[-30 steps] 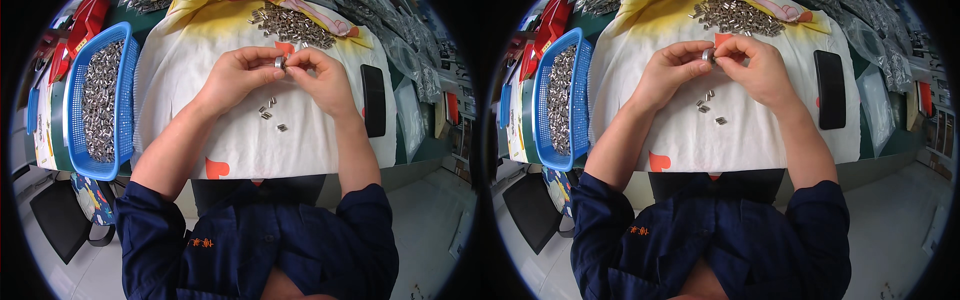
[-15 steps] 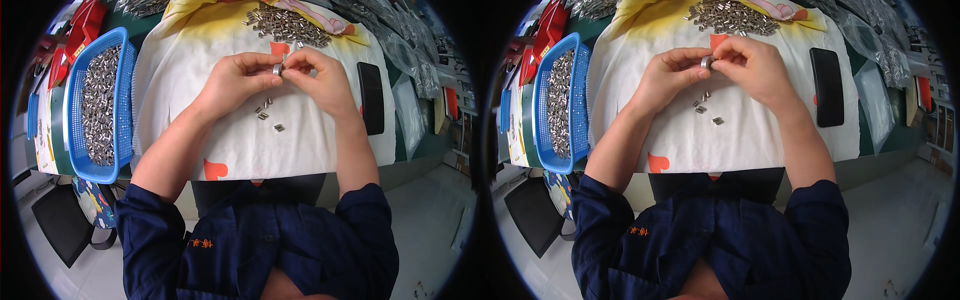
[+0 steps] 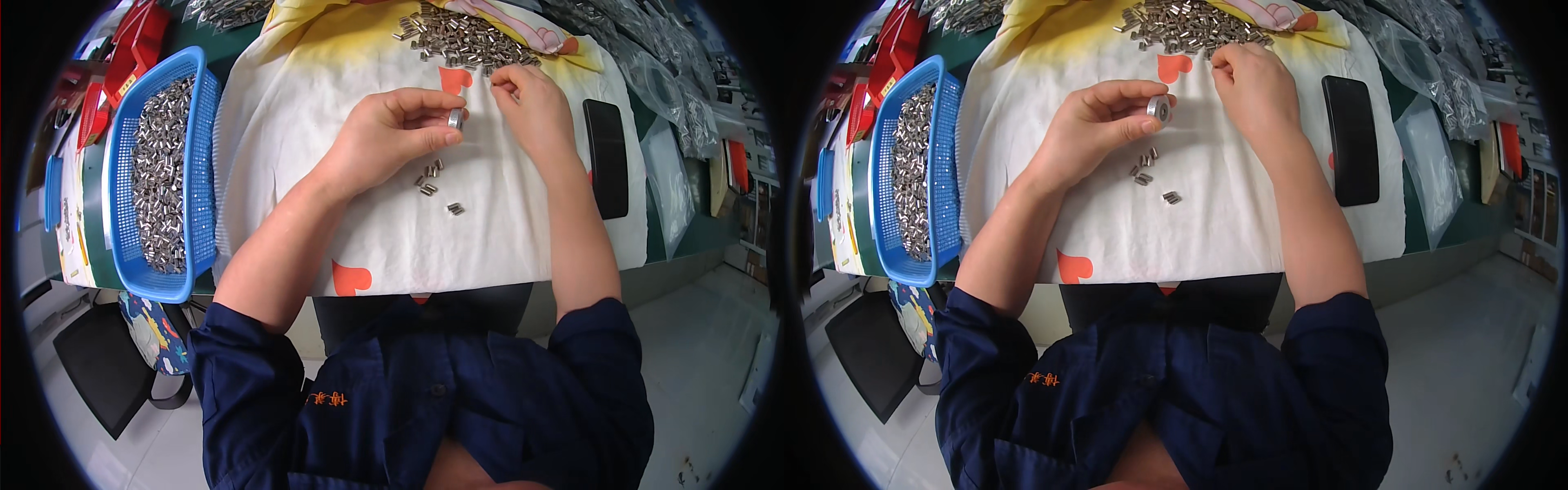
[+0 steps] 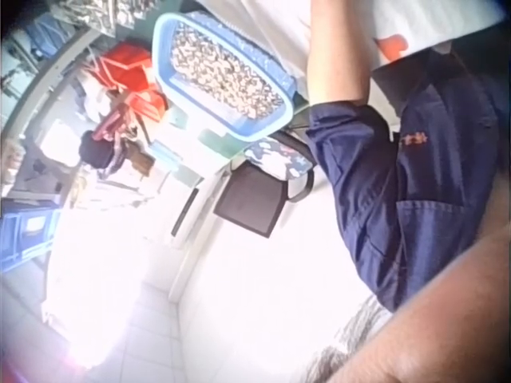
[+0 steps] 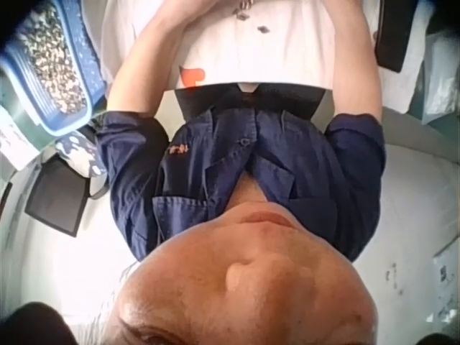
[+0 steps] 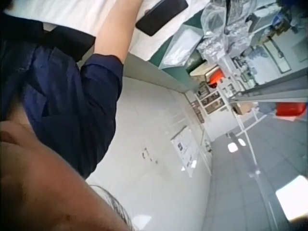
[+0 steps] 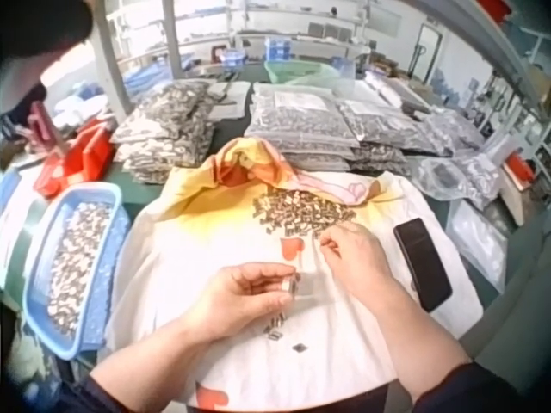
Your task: Assembling and inspecting small metal hardware components by hand at a workshop bench.
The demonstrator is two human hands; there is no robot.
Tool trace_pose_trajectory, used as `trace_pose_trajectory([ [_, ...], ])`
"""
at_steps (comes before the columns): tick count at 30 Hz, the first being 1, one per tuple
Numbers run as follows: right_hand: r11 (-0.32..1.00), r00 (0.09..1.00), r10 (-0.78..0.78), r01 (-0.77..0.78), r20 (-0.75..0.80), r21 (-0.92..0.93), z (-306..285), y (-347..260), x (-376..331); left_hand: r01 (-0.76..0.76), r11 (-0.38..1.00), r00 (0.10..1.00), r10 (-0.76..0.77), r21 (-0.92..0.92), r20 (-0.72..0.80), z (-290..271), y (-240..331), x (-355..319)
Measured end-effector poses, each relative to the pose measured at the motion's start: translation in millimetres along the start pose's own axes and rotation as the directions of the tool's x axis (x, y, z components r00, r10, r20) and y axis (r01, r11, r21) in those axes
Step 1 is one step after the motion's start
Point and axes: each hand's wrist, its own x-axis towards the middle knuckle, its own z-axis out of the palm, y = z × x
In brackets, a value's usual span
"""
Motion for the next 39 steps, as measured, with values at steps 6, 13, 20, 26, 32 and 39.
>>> trace_pose_trajectory([
  [6,0.99,0.99,-0.132,0.134,0.039,-0.049,-3.7,-0.6,1.1,-0.007,1.0,1.0,0.007,-0.018,-0.017,-1.2,-0.5,0.8],
  [13,0.581,0.969,-0.073,-0.15,0.235,0.8,-14.4,-26.0,-11.3,-0.053,0.992,0.997,0.046,-0.112,-0.06,-5.3,-0.9,2.2],
  [20,0.744,0.965,-0.188,0.019,0.182,0.668,-16.8,-35.4,-17.7,-0.083,0.99,0.995,0.077,-0.118,-0.056,-5.6,-1.1,1.4],
  [26,0.79,0.976,-0.133,0.0,0.172,0.613,-16.0,-40.2,-20.3,-0.081,0.988,0.995,0.071,-0.134,-0.076,-5.9,-1.5,2.6],
  [32,0.791,0.984,-0.158,0.075,0.084,0.608,-14.5,-39.9,-21.9,-0.048,0.989,0.996,0.037,-0.139,-0.08,-4.1,1.3,1.8],
  [39,0.872,0.941,-0.313,0.337,-0.127,0.355,-8.3,-47.4,-24.8,-0.112,0.994,0.985,0.11,-0.011,-0.131,-2.4,-3.3,1.5],
])
